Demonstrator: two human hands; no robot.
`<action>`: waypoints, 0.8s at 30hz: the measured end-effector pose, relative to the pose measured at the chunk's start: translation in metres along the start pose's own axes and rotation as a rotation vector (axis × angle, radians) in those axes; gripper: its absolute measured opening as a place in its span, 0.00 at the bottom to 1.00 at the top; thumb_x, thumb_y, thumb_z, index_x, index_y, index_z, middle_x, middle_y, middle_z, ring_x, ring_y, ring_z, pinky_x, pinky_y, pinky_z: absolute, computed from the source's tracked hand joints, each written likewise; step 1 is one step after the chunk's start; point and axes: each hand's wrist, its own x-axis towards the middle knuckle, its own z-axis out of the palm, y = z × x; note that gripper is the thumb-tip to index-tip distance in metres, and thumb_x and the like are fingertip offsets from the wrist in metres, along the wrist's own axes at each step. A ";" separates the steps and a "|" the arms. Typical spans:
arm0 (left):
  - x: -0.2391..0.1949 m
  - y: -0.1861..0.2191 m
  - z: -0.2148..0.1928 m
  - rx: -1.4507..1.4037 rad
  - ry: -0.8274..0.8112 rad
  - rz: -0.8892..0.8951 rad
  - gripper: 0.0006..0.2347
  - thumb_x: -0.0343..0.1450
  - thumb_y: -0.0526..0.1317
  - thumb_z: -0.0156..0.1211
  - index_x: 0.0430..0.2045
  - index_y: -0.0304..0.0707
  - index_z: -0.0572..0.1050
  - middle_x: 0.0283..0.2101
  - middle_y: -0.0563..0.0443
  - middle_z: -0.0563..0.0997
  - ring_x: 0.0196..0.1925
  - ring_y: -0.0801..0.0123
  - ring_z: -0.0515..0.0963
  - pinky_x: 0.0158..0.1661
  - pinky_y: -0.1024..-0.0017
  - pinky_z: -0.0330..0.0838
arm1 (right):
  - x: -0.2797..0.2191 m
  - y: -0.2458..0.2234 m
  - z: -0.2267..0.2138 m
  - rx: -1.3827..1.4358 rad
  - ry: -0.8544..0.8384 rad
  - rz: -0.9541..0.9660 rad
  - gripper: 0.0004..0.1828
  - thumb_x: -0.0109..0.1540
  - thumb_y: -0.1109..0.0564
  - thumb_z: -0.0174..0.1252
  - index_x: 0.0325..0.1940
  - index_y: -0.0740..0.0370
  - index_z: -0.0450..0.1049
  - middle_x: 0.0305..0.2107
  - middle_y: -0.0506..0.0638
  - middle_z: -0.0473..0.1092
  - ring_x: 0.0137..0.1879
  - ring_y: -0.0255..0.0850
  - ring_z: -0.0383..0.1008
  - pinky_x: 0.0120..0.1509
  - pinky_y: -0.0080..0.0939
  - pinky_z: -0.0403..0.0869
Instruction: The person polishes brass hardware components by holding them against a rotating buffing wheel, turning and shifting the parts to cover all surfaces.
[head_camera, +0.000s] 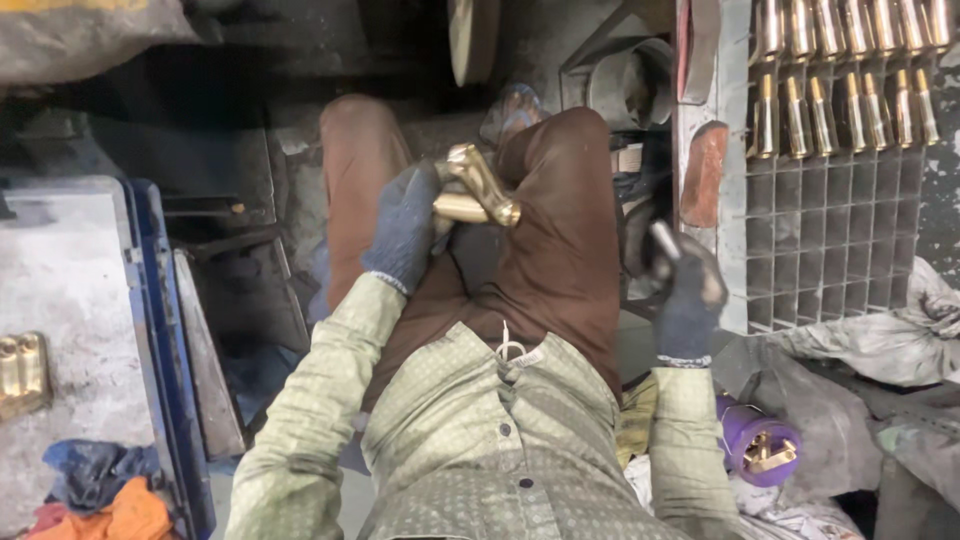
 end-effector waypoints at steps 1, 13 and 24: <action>0.003 0.001 0.001 0.042 -0.019 0.037 0.15 0.80 0.45 0.45 0.40 0.33 0.77 0.22 0.55 0.76 0.15 0.78 0.66 0.16 0.76 0.59 | -0.005 -0.020 0.024 0.070 -0.111 -0.005 0.20 0.74 0.51 0.49 0.61 0.69 0.75 0.36 0.49 0.73 0.35 0.31 0.69 0.39 0.31 0.70; 0.013 0.009 -0.004 0.354 0.087 0.379 0.13 0.80 0.41 0.50 0.46 0.29 0.79 0.35 0.48 0.82 0.33 0.72 0.79 0.36 0.72 0.73 | 0.031 -0.092 0.132 -0.653 -0.605 -0.614 0.11 0.69 0.59 0.58 0.54 0.67 0.75 0.47 0.59 0.76 0.52 0.51 0.80 0.56 0.45 0.76; 0.057 0.041 -0.001 0.364 0.041 0.300 0.13 0.79 0.40 0.50 0.50 0.30 0.77 0.36 0.51 0.82 0.32 0.76 0.78 0.33 0.74 0.76 | 0.106 -0.043 0.158 -0.612 -0.617 -0.790 0.13 0.65 0.60 0.63 0.53 0.67 0.74 0.44 0.61 0.73 0.50 0.57 0.75 0.54 0.50 0.74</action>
